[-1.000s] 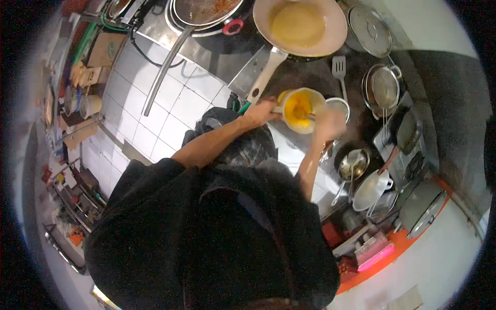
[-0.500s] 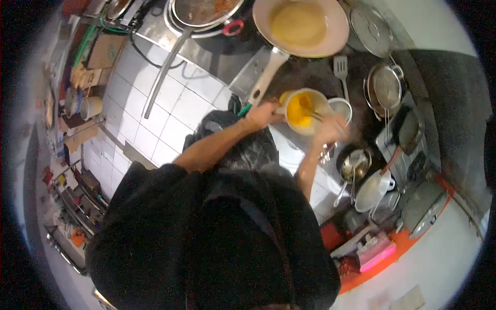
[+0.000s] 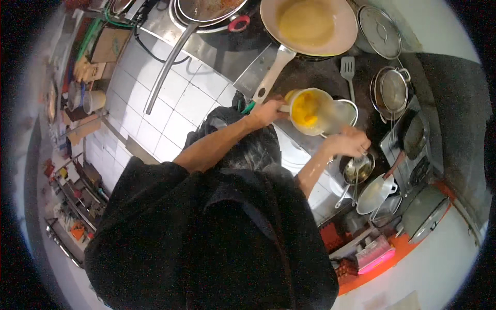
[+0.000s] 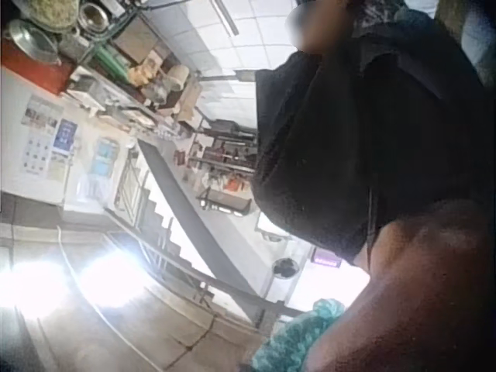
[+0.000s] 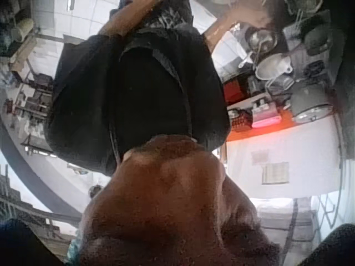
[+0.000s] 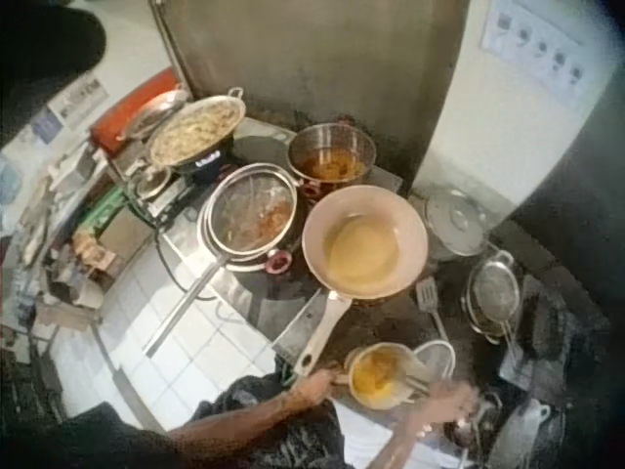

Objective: The person whisks eggs in a pitcher, pours them into a frying pan on a stove, and uses a spatula to scramble them, while also checking other pots on the stove and retrieving items from a refrigerator.

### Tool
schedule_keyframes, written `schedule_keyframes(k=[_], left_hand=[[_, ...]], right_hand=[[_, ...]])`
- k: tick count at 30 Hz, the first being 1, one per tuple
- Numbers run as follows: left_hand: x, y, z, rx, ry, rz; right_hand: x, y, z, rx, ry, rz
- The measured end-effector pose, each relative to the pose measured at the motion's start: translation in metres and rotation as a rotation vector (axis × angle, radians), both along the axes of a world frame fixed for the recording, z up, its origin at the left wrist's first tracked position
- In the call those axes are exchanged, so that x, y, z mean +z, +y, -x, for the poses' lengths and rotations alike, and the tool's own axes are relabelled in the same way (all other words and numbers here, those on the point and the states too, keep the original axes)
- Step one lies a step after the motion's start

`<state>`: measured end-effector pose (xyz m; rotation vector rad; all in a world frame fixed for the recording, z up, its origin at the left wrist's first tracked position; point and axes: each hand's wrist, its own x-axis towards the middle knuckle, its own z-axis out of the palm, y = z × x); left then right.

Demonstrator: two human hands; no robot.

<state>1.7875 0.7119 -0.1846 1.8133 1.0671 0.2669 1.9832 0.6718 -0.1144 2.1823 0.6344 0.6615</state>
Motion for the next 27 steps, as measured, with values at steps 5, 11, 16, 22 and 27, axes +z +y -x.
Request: schedule_keyframes(k=[5,11,16,22,27], left_hand=[[0.022,-0.003,-0.009,-0.027,0.018,-0.019],[0.000,-0.005,-0.005,-0.071,0.045,-0.254],[0.008,0.006,0.002,-0.045,0.028,0.362],[0.025,0.004,-0.010,0.003,0.131,0.077],[0.023,-0.001,-0.014,-0.058,-0.041,0.029]], right_hand=[[-0.019,-0.018,-0.031,0.602,-0.030,0.077],[0.012,-0.003,-0.025,0.202,0.176,-0.038],[0.025,-0.009,-0.003,0.319,0.994,-1.905],[-0.088,0.002,-0.026,0.508,1.100,-1.455],[-0.090,-0.036,-0.021,0.503,1.080,-1.614]])
